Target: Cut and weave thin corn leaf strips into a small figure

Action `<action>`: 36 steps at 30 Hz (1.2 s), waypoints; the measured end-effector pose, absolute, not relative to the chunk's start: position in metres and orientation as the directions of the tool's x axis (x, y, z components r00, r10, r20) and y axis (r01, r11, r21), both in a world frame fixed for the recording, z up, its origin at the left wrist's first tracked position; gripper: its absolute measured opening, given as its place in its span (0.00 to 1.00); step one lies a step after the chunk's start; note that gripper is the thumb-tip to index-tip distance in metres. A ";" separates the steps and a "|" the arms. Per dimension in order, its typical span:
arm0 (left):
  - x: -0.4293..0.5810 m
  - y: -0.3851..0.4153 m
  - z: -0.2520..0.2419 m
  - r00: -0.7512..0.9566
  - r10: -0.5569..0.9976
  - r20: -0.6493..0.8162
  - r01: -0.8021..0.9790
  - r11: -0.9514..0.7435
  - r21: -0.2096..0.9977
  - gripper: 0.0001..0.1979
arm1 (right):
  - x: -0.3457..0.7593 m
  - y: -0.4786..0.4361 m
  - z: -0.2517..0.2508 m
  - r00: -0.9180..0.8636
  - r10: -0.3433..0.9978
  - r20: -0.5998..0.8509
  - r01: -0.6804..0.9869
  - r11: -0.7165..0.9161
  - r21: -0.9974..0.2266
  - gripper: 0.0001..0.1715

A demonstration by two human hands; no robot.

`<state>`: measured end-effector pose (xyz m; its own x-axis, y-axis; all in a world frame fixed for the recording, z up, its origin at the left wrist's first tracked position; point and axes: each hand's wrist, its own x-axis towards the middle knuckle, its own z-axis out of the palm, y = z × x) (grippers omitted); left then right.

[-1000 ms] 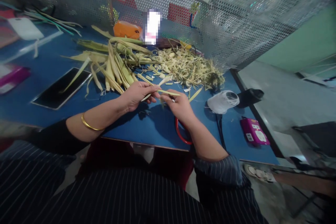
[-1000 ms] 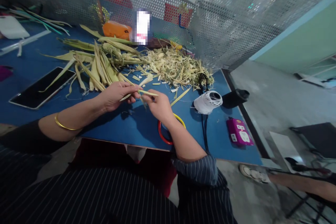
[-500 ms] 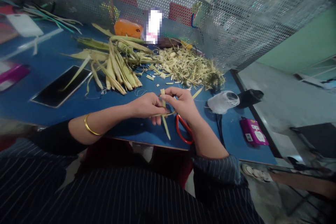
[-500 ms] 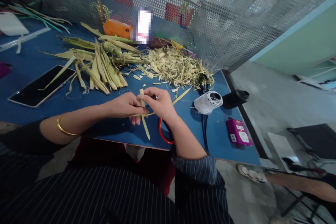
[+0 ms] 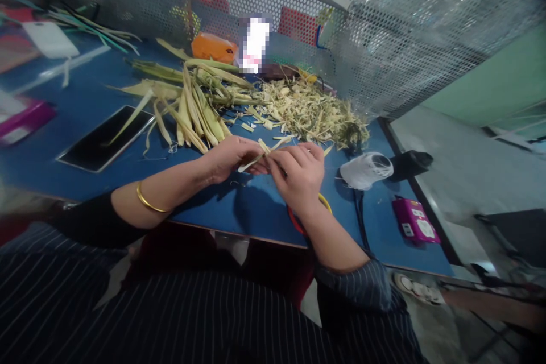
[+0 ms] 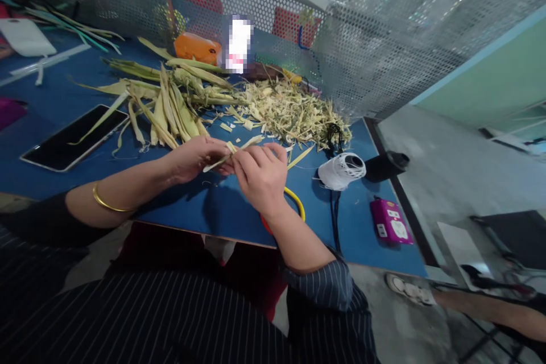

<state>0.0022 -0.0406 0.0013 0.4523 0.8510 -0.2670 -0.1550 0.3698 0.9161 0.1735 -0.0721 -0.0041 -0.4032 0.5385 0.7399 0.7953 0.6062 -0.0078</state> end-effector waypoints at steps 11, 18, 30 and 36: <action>0.003 -0.039 -0.010 0.438 0.886 -0.149 -0.265 0.286 0.921 0.11 | 0.169 -0.073 -0.008 -0.508 0.453 0.733 0.771 0.619 0.152 0.04; 0.006 -0.042 -0.011 0.405 0.903 -0.143 -0.242 0.256 0.936 0.12 | 0.163 -0.073 -0.016 -0.604 0.417 0.679 0.683 0.710 0.172 0.08; 0.004 -0.043 -0.006 0.394 0.906 -0.155 -0.144 0.227 0.963 0.18 | 0.171 -0.055 -0.019 -0.001 0.995 0.099 0.136 0.098 -0.986 0.11; 0.001 -0.039 -0.005 0.249 0.960 -0.130 -0.190 0.180 0.965 0.13 | 0.172 -0.066 -0.016 -0.015 0.939 0.343 0.473 0.309 -0.825 0.11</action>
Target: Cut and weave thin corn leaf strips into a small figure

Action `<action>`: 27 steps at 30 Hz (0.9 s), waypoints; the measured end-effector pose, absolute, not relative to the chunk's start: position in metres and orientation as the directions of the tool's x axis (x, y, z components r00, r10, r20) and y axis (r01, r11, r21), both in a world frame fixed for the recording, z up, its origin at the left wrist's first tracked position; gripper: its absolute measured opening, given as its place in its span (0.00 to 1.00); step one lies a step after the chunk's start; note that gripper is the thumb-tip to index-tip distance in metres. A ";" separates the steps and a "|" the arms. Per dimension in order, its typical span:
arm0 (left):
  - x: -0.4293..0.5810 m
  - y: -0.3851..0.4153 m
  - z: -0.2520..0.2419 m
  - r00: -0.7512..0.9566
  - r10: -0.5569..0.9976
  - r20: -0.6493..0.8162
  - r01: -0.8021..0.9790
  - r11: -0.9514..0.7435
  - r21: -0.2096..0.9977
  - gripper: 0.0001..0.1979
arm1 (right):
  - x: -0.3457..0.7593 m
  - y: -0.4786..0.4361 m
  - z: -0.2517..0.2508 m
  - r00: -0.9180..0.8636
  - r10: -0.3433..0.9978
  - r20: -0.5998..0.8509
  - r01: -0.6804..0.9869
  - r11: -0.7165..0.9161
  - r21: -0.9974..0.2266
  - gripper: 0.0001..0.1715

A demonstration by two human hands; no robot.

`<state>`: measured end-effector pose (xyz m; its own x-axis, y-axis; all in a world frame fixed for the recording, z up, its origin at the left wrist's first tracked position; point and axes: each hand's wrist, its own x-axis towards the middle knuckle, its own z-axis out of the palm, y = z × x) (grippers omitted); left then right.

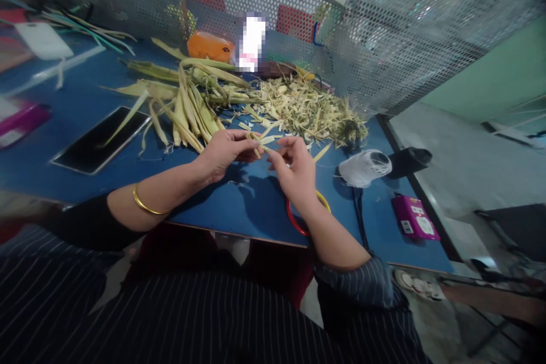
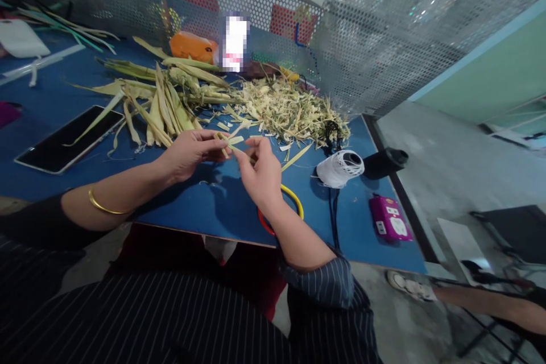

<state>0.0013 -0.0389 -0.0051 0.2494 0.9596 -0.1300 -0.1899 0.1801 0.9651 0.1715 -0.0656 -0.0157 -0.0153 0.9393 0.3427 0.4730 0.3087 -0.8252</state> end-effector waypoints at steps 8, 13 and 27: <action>0.003 -0.037 -0.004 0.194 0.971 -0.141 -0.152 0.172 0.973 0.18 | 0.174 -0.068 -0.015 -0.538 0.515 0.667 0.686 0.728 -0.009 0.12; 0.008 -0.040 -0.006 0.225 0.966 -0.127 -0.138 0.161 0.977 0.16 | 0.176 -0.065 -0.009 -0.414 0.560 0.717 0.694 0.705 -0.150 0.10; 0.008 -0.047 -0.006 0.365 0.925 -0.107 -0.074 0.144 0.987 0.13 | 0.177 -0.057 -0.017 -0.024 0.886 0.464 0.725 0.335 -0.601 0.13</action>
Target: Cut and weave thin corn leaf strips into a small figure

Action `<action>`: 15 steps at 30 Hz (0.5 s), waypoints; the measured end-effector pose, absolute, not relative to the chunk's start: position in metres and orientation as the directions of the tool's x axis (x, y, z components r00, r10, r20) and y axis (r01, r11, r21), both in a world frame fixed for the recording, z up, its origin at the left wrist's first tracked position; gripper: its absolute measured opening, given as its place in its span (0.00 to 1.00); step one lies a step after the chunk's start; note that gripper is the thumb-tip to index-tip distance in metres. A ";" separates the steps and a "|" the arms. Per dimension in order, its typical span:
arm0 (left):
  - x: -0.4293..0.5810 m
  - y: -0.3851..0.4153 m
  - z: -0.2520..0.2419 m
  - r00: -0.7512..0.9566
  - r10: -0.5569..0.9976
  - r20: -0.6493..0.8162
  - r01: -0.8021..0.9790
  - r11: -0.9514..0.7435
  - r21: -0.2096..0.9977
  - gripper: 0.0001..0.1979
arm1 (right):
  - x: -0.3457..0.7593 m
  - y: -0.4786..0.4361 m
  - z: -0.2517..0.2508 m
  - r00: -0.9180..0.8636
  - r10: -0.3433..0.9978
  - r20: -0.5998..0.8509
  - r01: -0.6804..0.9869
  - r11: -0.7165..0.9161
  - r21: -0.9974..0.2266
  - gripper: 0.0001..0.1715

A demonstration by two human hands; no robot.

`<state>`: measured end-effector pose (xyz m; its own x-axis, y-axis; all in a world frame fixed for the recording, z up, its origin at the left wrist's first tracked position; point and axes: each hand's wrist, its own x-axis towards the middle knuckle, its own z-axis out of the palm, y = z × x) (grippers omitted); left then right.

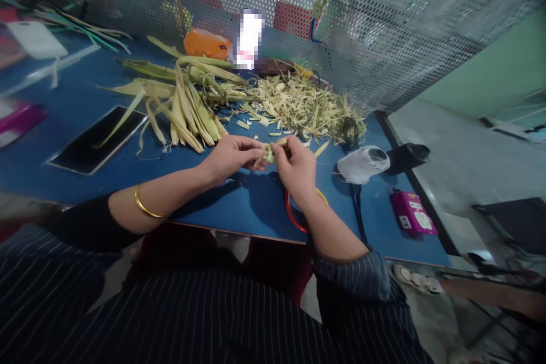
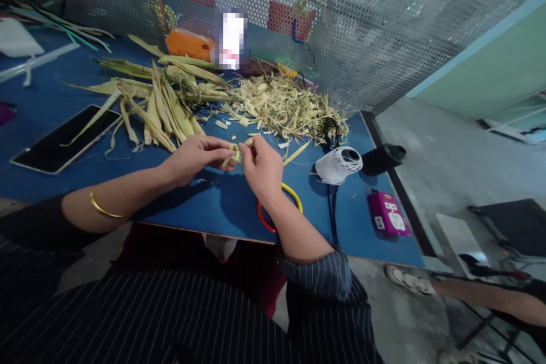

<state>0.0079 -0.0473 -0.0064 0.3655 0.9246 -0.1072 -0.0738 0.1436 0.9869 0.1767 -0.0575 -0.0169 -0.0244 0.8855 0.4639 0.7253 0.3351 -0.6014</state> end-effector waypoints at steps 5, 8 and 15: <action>0.013 -0.049 -0.010 0.302 0.947 -0.111 -0.053 0.133 0.990 0.11 | 0.176 -0.056 -0.018 -0.059 0.883 0.466 0.726 0.358 -0.587 0.10; 0.012 -0.046 -0.012 0.238 0.962 -0.135 -0.138 0.171 0.975 0.11 | 0.180 -0.057 -0.014 -0.047 0.767 0.640 0.748 0.452 -0.486 0.09; 0.006 -0.036 -0.008 0.066 0.986 -0.151 -0.332 0.164 0.929 0.13 | 0.182 -0.062 -0.009 -0.031 0.722 0.692 0.720 0.496 -0.485 0.13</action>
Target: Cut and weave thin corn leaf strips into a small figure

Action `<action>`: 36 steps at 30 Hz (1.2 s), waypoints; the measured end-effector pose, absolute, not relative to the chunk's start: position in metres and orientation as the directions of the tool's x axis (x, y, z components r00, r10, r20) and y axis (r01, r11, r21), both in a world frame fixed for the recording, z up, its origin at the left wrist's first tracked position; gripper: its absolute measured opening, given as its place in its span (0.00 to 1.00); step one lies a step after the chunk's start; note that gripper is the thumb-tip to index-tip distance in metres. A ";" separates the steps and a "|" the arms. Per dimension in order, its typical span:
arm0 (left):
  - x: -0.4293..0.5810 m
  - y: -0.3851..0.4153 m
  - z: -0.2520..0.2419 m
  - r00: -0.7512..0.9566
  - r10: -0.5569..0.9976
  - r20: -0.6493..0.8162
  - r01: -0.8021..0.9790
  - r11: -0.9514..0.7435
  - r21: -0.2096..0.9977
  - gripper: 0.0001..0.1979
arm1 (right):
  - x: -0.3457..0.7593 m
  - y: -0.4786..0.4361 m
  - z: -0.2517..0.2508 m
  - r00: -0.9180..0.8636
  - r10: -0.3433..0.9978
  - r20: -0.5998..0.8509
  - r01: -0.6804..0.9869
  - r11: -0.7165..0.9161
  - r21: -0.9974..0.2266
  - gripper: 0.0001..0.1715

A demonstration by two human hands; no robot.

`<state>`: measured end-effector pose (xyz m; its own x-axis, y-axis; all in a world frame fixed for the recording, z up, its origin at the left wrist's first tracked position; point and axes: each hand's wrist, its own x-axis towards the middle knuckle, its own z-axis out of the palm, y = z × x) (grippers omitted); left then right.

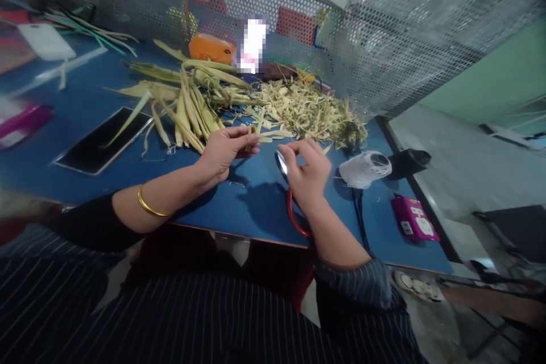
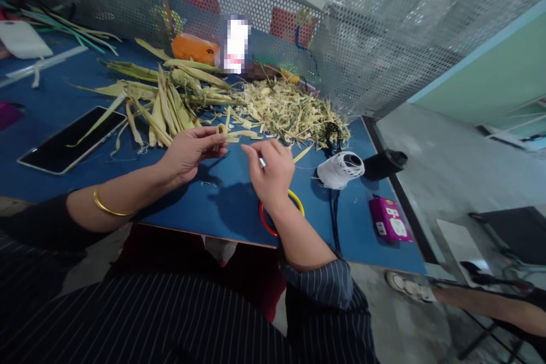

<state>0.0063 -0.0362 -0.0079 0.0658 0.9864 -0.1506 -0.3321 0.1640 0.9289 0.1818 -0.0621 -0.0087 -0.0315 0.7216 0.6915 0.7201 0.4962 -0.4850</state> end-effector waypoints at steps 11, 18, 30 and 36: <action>0.013 -0.044 -0.012 0.105 0.982 -0.159 -0.244 0.180 0.953 0.13 | 0.166 -0.060 -0.017 0.074 0.954 0.290 0.370 0.244 -0.897 0.13; 0.013 -0.041 -0.011 0.084 0.975 -0.207 -0.366 0.224 0.903 0.15 | 0.162 -0.066 -0.019 -0.138 0.886 0.442 0.555 0.439 -0.706 0.13; 0.013 -0.044 -0.012 0.125 0.981 -0.146 -0.314 0.179 0.932 0.12 | 0.166 -0.058 -0.018 0.128 0.885 0.448 0.168 0.426 -0.889 0.03; 0.015 -0.047 -0.006 0.142 0.989 -0.049 -0.228 0.081 0.970 0.12 | 0.168 -0.060 -0.014 0.030 0.822 0.569 0.270 0.542 -0.796 0.03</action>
